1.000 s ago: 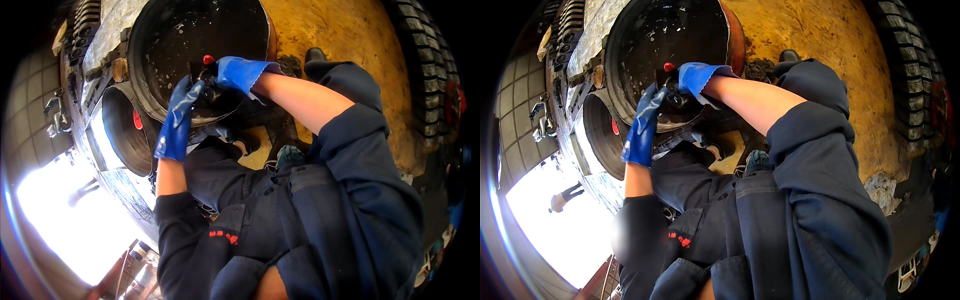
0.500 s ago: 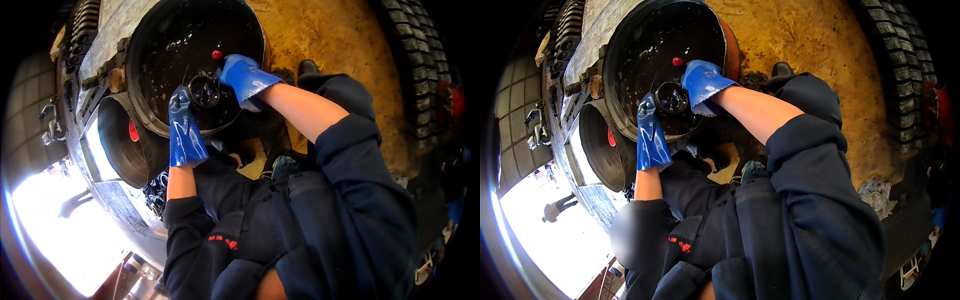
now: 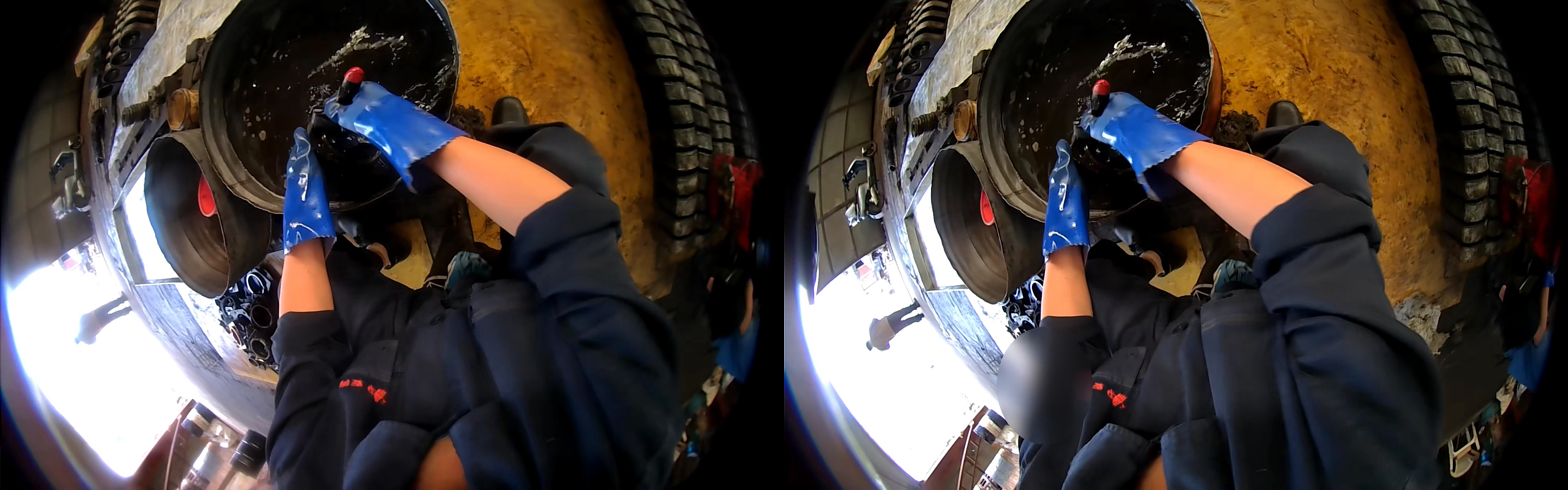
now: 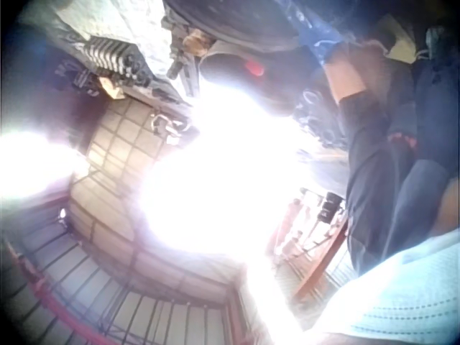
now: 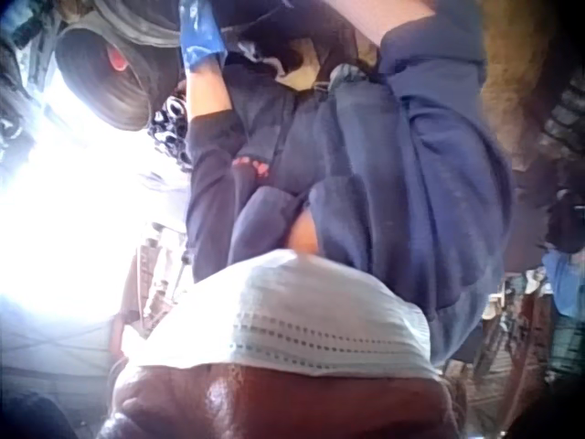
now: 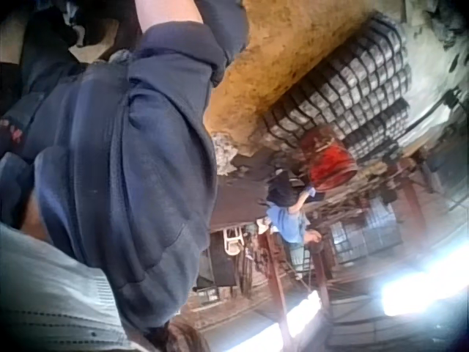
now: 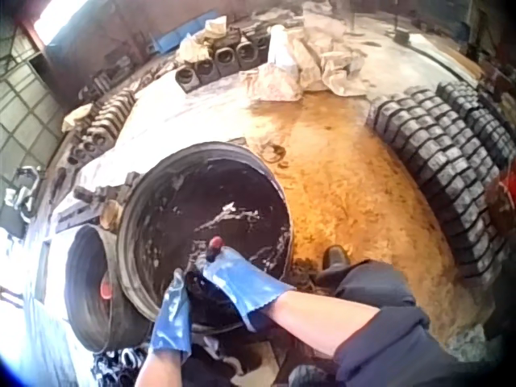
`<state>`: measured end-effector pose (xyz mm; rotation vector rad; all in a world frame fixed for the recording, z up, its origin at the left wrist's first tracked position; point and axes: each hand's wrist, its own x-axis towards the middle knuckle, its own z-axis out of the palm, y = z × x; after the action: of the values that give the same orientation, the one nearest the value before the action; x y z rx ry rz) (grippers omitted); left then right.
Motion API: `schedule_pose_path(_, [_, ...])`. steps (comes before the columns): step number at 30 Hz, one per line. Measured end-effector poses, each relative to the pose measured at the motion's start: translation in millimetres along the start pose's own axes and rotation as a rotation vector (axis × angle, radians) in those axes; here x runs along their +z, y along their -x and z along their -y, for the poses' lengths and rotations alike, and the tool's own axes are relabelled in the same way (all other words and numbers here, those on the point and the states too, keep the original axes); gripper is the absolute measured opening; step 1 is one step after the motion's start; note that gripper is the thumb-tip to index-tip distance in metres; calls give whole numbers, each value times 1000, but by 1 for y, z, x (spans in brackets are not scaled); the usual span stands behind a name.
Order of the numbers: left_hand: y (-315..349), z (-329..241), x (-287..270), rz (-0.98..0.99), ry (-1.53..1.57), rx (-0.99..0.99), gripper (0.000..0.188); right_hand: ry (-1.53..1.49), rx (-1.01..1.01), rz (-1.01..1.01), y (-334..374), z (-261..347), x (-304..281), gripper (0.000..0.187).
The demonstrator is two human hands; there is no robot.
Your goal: The person repeatedly picks up small metal rings from a pile, dips them into a bucket of black liquid using a brush, and applies the coating to the rings. The person handles the rings one by one, ensuring they are covered in the substance before placing them back into the bucket or onto the pile.
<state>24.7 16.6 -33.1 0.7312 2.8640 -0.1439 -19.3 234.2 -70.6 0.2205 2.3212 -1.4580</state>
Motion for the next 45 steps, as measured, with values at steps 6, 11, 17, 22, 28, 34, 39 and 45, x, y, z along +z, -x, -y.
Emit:
schedule_pose_path(6, [9,5,1,34,-192,-9,55,-116,50,85,54,12,8,22])
schedule_pose_path(11, [5,2,-3,40,-209,-8,56,136,-293,176,90,-1,-16,28])
schedule_pose_path(17, [-15,0,-8,-139,410,-131,48,428,-90,364,96,11,-40,36])
schedule_pose_path(22, [-23,-19,-6,-338,912,-216,44,170,110,135,61,12,-48,43])
schedule_pose_path(28, [-19,-19,-27,-405,1134,-329,43,-61,60,165,69,27,-55,50])
schedule_pose_path(34, [-17,-11,-53,-320,1232,-405,44,270,-22,204,54,33,-26,42])
schedule_pose_path(39, [-15,-1,-51,-275,1264,-391,44,308,-186,-79,46,22,-6,33])
schedule_pose_path(45, [-2,-11,-70,-206,1218,-548,45,159,175,-204,50,22,-28,34])
